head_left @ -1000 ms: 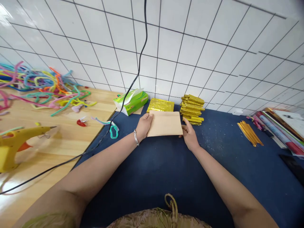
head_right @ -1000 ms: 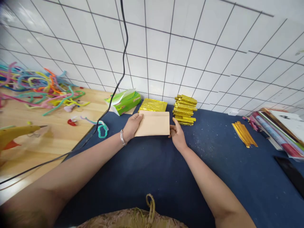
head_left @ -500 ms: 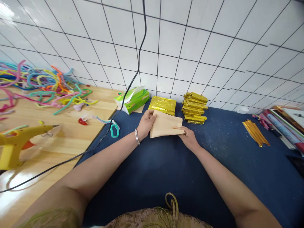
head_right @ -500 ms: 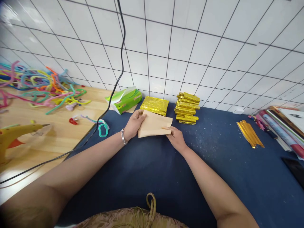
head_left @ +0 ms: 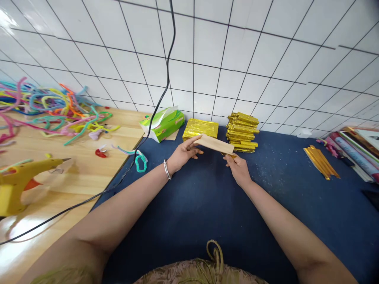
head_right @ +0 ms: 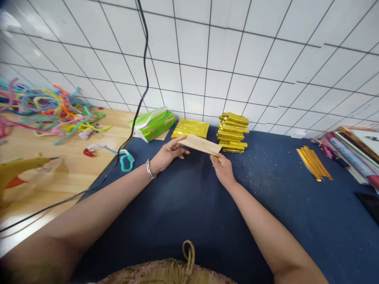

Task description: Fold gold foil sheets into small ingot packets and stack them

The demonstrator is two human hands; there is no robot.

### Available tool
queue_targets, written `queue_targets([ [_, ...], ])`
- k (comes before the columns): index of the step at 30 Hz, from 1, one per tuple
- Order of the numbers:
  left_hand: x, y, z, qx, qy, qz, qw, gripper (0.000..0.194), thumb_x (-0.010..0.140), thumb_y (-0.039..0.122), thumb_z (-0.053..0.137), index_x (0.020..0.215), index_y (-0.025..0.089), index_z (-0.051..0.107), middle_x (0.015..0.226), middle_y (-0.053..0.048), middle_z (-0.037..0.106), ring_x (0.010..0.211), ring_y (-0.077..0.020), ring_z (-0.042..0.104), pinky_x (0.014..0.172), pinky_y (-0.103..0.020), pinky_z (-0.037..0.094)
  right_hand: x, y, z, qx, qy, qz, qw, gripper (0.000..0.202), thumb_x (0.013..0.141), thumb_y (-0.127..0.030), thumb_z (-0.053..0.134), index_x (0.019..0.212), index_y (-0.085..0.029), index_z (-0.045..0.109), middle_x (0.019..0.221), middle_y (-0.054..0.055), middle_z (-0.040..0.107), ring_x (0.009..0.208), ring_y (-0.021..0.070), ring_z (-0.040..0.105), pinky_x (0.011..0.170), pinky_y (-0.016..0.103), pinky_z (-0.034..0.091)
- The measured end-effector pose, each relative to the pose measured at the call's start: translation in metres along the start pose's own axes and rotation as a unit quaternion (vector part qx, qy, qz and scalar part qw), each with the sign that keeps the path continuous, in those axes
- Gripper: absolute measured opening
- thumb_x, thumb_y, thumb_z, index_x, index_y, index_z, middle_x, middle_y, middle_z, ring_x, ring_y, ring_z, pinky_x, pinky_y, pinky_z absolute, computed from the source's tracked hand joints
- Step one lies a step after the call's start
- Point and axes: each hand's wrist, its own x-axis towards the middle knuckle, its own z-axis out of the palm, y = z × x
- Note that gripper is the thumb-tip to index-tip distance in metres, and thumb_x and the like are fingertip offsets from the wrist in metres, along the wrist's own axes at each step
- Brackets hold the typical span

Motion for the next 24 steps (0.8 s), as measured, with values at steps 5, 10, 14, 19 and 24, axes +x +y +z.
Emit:
queue_targets([
  [5,0.002,-0.002,-0.008,0.052,0.027,0.033,0.998,0.05,0.065,0.02,0.071,0.115,0.019,0.061,0.103,-0.004,0.064,0.084,-0.0144,0.06,0.065,-0.023,0.052,-0.001,0.0,-0.001,-0.031,-0.032,-0.026,0.999,0.036,0.086,-0.046,0.053,0.114,-0.026,0.066,0.114,0.005,0.064,0.093,0.0198,0.059,0.077,0.032,0.049],
  [10,0.006,0.0,-0.025,0.161,-0.006,0.034,0.986,0.025,0.07,0.032,0.072,0.087,0.014,0.07,0.092,-0.005,0.068,0.082,-0.0162,0.061,0.079,-0.029,0.049,-0.003,-0.005,-0.003,-0.053,-0.028,-0.055,0.997,0.03,0.086,-0.044,0.055,0.102,-0.025,0.071,0.107,0.004,0.067,0.099,0.021,0.058,0.086,0.035,0.045],
  [14,0.005,0.002,-0.027,0.149,-0.007,0.014,0.989,0.025,0.07,0.037,0.073,0.075,0.013,0.069,0.078,-0.004,0.067,0.071,-0.0141,0.058,0.071,-0.028,0.048,-0.004,-0.008,-0.003,-0.072,-0.016,-0.052,0.996,0.031,0.086,-0.046,0.053,0.074,-0.021,0.068,0.092,0.004,0.068,0.089,0.0201,0.059,0.079,0.033,0.044],
  [19,0.003,0.0,-0.016,0.063,-0.004,-0.012,0.998,0.036,0.065,0.037,0.077,0.091,0.015,0.068,0.087,-0.003,0.067,0.078,-0.0142,0.058,0.076,-0.027,0.047,-0.005,-0.01,-0.003,-0.084,-0.049,-0.054,0.994,0.034,0.085,-0.046,0.054,0.064,-0.021,0.062,0.087,0.004,0.066,0.088,0.02,0.058,0.078,0.033,0.044],
  [24,0.002,-0.004,-0.008,0.035,0.04,-0.009,0.999,0.031,0.066,0.036,0.077,0.085,0.013,0.069,0.082,-0.003,0.067,0.072,-0.0119,0.056,0.072,-0.025,0.045,-0.003,-0.012,-0.003,-0.055,-0.01,-0.061,0.997,0.029,0.084,-0.044,0.056,0.068,-0.021,0.061,0.105,0.004,0.064,0.099,0.0204,0.056,0.087,0.033,0.041],
])
